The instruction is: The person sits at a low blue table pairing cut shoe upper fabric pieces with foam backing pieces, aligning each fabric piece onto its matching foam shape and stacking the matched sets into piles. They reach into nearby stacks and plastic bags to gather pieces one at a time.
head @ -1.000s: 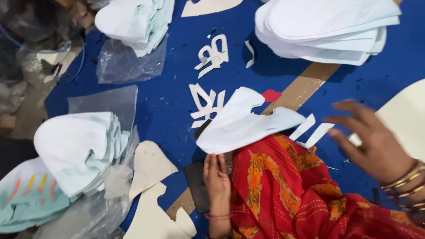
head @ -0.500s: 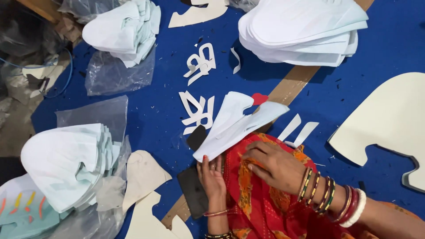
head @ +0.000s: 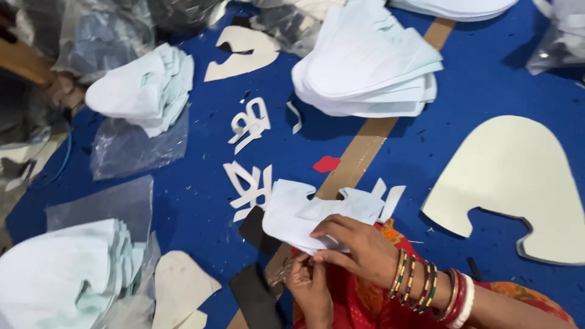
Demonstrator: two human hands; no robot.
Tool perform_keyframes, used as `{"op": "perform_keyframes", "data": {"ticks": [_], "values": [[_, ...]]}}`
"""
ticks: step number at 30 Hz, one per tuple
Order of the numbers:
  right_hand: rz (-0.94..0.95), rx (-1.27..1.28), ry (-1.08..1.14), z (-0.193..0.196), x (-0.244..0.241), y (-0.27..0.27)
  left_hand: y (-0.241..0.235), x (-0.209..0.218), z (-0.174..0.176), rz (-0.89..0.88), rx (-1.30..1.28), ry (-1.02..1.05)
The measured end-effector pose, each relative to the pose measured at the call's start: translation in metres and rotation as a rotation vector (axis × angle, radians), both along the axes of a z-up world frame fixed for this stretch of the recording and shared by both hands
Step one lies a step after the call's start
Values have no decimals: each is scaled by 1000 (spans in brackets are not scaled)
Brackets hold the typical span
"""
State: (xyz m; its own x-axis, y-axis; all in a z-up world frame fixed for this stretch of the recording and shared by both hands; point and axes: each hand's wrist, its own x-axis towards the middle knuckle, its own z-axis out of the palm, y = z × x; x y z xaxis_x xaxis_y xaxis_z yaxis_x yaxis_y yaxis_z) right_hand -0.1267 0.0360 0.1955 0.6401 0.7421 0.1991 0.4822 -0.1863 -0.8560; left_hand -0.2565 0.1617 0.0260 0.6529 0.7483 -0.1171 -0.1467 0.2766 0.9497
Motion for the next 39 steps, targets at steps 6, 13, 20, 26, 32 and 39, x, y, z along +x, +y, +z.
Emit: {"op": "perform_keyframes", "data": {"ticks": [6, 13, 20, 26, 32, 39], "values": [[11, 21, 63, -6, 6, 0, -5, 11, 46, -9, 63, 30], [-89, 0, 224, 5, 1, 4, -8, 12, 52, 9, 139, 92], [-107, -58, 203, 0, 0, 8, -5, 9, 43, -36, 208, 20], [-108, 56, 621, -48, 30, 14, -1, 1, 49, -62, 222, 35], [-217, 191, 969, -109, 42, 17, 8, -5, 53, -6, 387, -19], [-560, 270, -10, -111, 226, -3, 83, -44, 48, 208, 510, 75]]}}
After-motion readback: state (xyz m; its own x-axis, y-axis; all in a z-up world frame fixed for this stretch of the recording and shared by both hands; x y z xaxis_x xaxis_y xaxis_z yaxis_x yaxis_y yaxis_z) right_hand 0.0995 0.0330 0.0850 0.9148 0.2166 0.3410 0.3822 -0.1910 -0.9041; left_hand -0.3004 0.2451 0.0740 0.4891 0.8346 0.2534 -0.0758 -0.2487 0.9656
